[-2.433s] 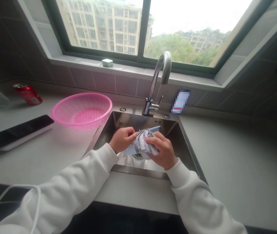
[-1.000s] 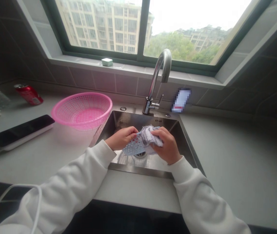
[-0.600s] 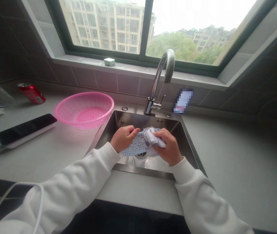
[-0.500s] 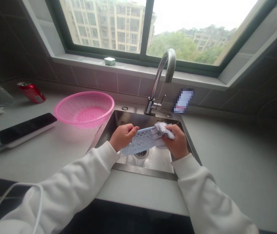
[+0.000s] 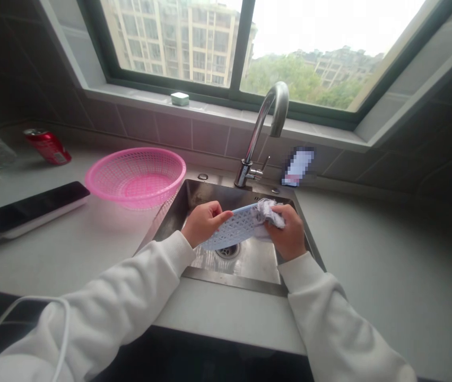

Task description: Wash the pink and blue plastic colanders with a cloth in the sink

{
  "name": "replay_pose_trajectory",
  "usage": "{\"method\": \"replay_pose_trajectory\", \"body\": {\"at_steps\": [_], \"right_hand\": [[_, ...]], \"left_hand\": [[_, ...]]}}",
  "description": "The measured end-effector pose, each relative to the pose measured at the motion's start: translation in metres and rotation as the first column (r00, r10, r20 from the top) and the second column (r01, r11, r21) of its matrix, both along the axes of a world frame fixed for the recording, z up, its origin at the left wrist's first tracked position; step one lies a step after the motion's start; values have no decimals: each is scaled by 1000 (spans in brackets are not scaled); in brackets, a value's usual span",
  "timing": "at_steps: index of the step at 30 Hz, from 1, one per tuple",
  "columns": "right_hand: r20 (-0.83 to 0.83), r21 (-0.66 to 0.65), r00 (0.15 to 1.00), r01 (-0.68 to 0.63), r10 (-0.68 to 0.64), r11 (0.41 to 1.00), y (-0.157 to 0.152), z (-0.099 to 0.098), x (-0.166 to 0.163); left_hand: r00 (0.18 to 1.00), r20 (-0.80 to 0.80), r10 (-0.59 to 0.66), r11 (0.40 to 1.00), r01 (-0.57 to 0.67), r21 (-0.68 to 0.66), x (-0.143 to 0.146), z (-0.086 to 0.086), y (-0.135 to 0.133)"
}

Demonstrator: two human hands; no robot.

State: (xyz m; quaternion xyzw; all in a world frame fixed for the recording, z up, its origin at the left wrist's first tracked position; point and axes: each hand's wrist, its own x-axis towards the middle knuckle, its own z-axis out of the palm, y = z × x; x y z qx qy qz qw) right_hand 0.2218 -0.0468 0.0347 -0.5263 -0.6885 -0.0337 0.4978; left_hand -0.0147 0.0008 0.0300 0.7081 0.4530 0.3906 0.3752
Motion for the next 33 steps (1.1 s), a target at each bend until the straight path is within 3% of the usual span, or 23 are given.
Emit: {"method": "replay_pose_trajectory", "body": {"at_steps": [4, 6, 8, 12, 15, 20, 24, 27, 29, 33], "right_hand": [[27, 17, 963, -267, 267, 963, -16, 7, -30], [60, -16, 944, -325, 326, 945, -17, 8, -34], [46, 8, 969, -244, 243, 970, -11, 5, -22], [19, 23, 998, 52, -52, 998, 5, -4, 21], [42, 44, 996, 80, -82, 996, 7, -5, 33], [85, 70, 993, -87, 81, 994, -6, 3, 5], [34, 39, 967, -254, 253, 966, -18, 5, -25], [-18, -19, 928, -374, 373, 927, -15, 1, -26], [-82, -28, 948, -312, 309, 950, -9, -2, -14], [-127, -59, 991, -45, 38, 997, -1, -2, 3]], "left_hand": [[999, 31, -30, 1000, 30, 5, 3, -2, 0], [999, 19, -44, 999, 43, 19, 2, -1, 1], [999, 19, -41, 999, 41, -7, 0, 0, 1], [990, 107, -92, 987, 105, -122, -6, 5, 2], [975, 100, -196, 972, 207, -108, -12, 7, 4], [947, -78, -312, 950, 310, -41, -20, 11, 9], [956, -61, -286, 955, 280, -96, -17, 9, 6], [978, -36, -207, 973, 202, -113, -14, 7, 2], [992, -32, -118, 989, 115, -92, -14, 8, 1], [1000, -13, 20, 999, -20, -30, -14, 10, 1]]}}
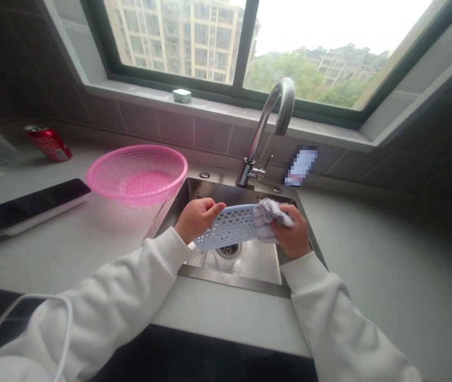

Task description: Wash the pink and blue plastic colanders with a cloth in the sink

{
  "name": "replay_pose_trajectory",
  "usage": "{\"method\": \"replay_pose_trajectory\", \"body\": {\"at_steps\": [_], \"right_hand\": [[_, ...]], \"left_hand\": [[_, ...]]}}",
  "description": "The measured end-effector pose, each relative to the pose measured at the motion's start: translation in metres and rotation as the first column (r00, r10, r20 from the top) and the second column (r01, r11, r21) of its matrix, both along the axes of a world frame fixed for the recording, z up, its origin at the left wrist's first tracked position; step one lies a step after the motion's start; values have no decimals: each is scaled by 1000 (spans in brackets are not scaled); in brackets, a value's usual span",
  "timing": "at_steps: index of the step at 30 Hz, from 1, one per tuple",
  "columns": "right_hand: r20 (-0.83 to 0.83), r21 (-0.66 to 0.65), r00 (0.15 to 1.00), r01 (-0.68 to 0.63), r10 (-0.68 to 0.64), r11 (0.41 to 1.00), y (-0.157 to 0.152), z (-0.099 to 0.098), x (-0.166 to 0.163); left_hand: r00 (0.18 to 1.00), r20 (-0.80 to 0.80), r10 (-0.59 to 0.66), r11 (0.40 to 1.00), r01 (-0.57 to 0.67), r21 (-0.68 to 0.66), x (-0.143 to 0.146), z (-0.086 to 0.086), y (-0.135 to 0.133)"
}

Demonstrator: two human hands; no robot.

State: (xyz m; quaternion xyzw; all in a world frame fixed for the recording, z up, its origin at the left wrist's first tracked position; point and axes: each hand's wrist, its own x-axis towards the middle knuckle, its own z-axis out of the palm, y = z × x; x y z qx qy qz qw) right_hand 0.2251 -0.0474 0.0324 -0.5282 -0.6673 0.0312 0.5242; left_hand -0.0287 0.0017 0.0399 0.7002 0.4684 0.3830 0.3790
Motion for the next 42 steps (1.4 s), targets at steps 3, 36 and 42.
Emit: {"method": "replay_pose_trajectory", "body": {"at_steps": [3, 36, 42], "right_hand": [[22, 39, 996, -85, 85, 996, -5, 2, -14], [-29, 32, 989, -147, 148, 989, -5, -2, -22], [-17, 102, 995, 96, -94, 990, 0, 0, -12]], "left_hand": [[998, -33, 51, 998, -50, 41, 1, -1, 0], [929, -126, 348, 926, -321, 197, -10, 2, 6], [892, 63, 448, 876, -452, 165, -8, 4, 13]]}}
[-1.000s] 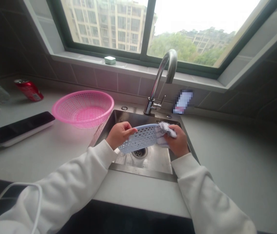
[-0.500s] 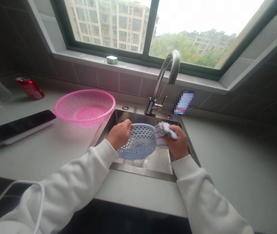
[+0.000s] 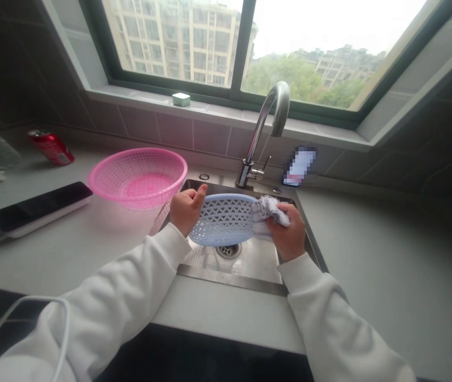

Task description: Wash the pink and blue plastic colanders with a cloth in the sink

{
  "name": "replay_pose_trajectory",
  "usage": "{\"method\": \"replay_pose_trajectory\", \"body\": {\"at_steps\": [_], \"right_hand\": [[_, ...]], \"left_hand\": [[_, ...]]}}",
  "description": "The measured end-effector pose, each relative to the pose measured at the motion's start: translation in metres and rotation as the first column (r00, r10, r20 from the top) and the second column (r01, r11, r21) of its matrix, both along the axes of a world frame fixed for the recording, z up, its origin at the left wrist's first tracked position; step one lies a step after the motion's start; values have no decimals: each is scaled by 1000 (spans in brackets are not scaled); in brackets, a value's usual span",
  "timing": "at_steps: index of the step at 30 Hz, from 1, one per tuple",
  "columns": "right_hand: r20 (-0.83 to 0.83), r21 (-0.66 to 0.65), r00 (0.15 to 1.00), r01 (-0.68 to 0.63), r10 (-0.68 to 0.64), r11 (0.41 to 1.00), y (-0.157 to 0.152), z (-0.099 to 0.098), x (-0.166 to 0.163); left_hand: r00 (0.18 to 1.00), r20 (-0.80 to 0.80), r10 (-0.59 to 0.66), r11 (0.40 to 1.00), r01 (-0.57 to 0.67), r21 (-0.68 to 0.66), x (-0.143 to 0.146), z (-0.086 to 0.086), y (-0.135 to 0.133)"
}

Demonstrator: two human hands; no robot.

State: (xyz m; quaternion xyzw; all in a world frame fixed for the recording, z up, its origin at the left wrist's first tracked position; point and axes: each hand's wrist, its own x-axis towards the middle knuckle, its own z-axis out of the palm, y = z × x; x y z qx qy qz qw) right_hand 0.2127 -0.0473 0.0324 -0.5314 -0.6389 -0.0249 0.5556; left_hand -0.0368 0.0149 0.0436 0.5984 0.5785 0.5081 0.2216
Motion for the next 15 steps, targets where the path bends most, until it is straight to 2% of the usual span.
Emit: {"method": "replay_pose_trajectory", "body": {"at_steps": [2, 3, 6, 8, 12, 13, 15], "right_hand": [[46, 71, 998, -50, 47, 996, -9, 3, -16], [87, 85, 990, -119, 111, 989, -14, 5, -24], [241, 41, 936, -275, 258, 960, -19, 6, -35], [283, 41, 937, -223, 202, 974, -14, 5, -23], [234, 117, 971, 24, -51, 993, -3, 6, 4], [231, 128, 970, 39, -68, 991, -5, 7, 3], [241, 136, 970, -11, -22, 991, -12, 8, -10]], "left_hand": [[1000, -1, 22, 1000, -22, -8, 4, -2, 0], [1000, -13, 22, 1000, -22, -15, 6, -3, 0], [999, -47, -1, 999, 0, -33, 8, -6, -1], [999, -39, -4, 999, 3, -36, 7, -6, -1], [999, 36, 17, 999, -15, -47, 7, -6, 1], [999, 45, 19, 999, -17, -47, 7, -6, 2], [999, 52, 15, 999, -12, -48, 9, -9, 2]]}}
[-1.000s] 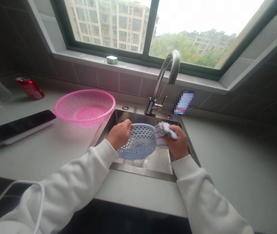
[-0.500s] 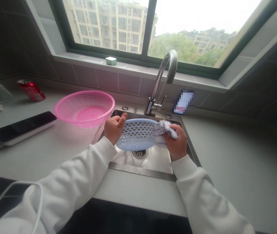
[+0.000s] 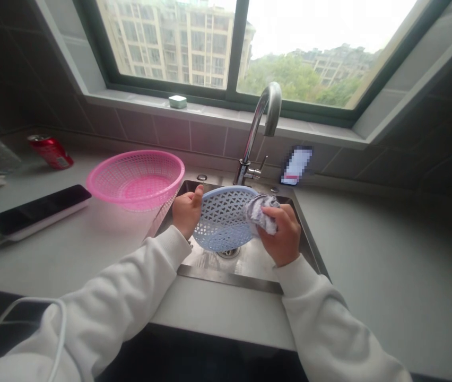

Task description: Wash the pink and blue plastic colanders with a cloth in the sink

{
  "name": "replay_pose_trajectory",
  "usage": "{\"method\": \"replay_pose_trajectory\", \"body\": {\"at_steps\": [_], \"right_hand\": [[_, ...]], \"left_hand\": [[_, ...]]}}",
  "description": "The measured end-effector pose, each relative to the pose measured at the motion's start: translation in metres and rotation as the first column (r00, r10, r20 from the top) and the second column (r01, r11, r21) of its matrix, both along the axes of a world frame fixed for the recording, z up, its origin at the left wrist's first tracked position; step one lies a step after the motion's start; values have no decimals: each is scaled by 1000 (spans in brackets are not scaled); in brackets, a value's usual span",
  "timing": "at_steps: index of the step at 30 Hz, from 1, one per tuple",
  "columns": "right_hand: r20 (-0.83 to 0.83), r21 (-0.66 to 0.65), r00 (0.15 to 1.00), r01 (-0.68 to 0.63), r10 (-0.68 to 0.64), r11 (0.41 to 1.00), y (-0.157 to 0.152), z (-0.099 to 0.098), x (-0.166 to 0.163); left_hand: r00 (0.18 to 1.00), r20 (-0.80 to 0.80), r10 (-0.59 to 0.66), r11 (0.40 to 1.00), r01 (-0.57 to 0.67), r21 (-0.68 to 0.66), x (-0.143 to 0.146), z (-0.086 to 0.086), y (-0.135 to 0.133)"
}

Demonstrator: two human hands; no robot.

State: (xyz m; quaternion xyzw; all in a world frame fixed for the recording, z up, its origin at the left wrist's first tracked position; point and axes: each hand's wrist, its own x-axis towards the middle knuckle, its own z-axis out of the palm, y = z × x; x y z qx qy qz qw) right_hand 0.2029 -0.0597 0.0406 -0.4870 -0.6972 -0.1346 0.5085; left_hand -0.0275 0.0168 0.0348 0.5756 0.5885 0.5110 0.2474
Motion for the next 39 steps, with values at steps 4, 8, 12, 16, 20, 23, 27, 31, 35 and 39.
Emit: {"method": "replay_pose_trajectory", "body": {"at_steps": [4, 8, 12, 16, 20, 23, 27, 31, 35, 39], "right_hand": [[92, -21, 962, -255, 256, 967, -12, -1, -29], [57, -52, 990, -125, 128, 991, 2, -3, -7], [-32, -28, 998, 61, -62, 998, 16, -3, 23], [-75, 33, 996, 51, -49, 998, 11, 1, 14], [-216, 24, 968, -126, 128, 992, -2, 2, -8], [-224, -21, 949, -231, 221, 973, -2, -1, -7], [-259, -86, 965, -74, 49, 994, 14, -11, 24], [-323, -137, 942, 51, -93, 989, 19, -13, 32], [-266, -63, 946, -209, 185, 976, 6, -6, 2], [-192, -125, 960, -230, 204, 965, 13, -9, 8]], "left_hand": [[998, 50, -47, 998, 49, -41, 1, -7, 0], [982, 170, -84, 992, 99, -79, 1, -11, 1], [875, 442, -198, 943, 293, -156, 8, -15, -5], [653, 684, -326, 748, 620, -236, 17, -17, -15], [445, 834, -327, 668, 733, -130, 19, -16, -19], [397, 867, -301, 719, 691, -66, 17, -14, -20], [399, 882, -252, 755, 651, -79, 13, -11, -21], [380, 900, -213, 751, 653, -98, 16, -13, -23], [420, 890, -179, 763, 631, -144, 21, -20, -23], [445, 882, -154, 779, 604, -169, 17, -22, -19]]}}
